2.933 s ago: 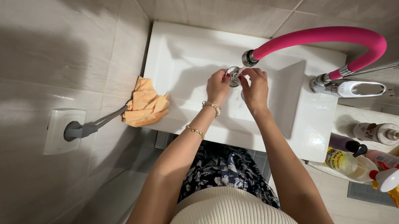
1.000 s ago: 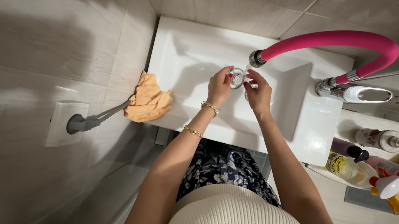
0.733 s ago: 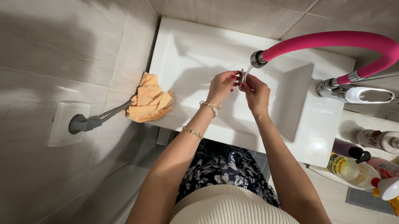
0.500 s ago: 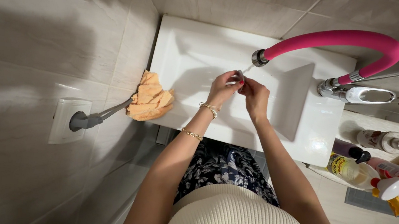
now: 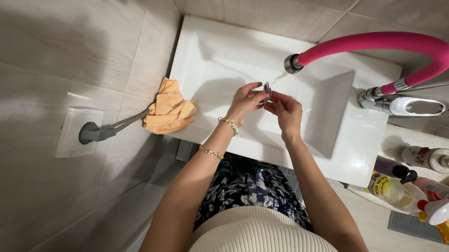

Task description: The recorder cleans a white bathroom sink using a cloth and washes the cloth under the faucet.

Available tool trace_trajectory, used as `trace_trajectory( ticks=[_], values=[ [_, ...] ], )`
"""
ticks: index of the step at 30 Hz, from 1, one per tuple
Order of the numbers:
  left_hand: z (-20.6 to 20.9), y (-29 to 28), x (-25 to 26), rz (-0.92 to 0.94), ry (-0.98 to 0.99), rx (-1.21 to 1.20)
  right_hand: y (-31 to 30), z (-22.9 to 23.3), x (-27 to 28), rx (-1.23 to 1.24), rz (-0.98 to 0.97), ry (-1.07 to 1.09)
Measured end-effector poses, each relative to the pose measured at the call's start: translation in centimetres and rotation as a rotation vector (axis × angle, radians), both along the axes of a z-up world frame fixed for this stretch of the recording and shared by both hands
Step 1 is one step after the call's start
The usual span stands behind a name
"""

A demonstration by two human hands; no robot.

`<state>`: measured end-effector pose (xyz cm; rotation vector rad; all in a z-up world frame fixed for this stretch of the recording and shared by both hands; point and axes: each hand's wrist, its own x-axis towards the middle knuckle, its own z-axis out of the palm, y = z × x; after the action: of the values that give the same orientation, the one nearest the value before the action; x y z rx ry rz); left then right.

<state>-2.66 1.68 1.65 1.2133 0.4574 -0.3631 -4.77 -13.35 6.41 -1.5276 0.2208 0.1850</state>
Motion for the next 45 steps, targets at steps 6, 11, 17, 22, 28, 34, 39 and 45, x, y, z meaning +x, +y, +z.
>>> trace_trajectory(
  ticks=[6, 11, 17, 22, 28, 34, 39, 45],
  values=[
    [1.4, -1.2, 1.2, 0.031, 0.023, 0.183, 0.1, 2.4, -0.4, -0.385, 0.046, -0.15],
    [0.8, -2.3, 3.2, -0.021, -0.029, 0.306, -1.5, -0.1, 0.6, -0.368, -0.033, -0.145],
    [1.7, -2.2, 3.8, -0.048, -0.082, 0.41, -3.0, -0.3, 0.4, -0.35, -0.05, -0.092],
    [2.4, -1.0, 2.9, -0.081, -0.105, 0.534, -4.0, 0.6, -0.1, -0.296, -0.057, -0.074],
    [0.0, 1.6, 2.3, -0.156, -0.209, 0.899, -6.1, -3.2, 0.1, -0.468, 0.077, -0.026],
    [0.7, 6.0, 0.7, 0.147, -0.011, 0.522, 0.6, -1.4, -1.4, -0.266, 0.778, -0.044],
    [2.1, 8.4, -0.7, 0.286, 0.013, 0.289, 8.4, 0.1, -4.8, -0.385, 1.017, -0.022],
    [2.3, 11.1, -1.4, 0.269, 0.239, -0.19, 2.8, 4.2, -4.4, -0.739, 1.105, -0.079]
  ],
)
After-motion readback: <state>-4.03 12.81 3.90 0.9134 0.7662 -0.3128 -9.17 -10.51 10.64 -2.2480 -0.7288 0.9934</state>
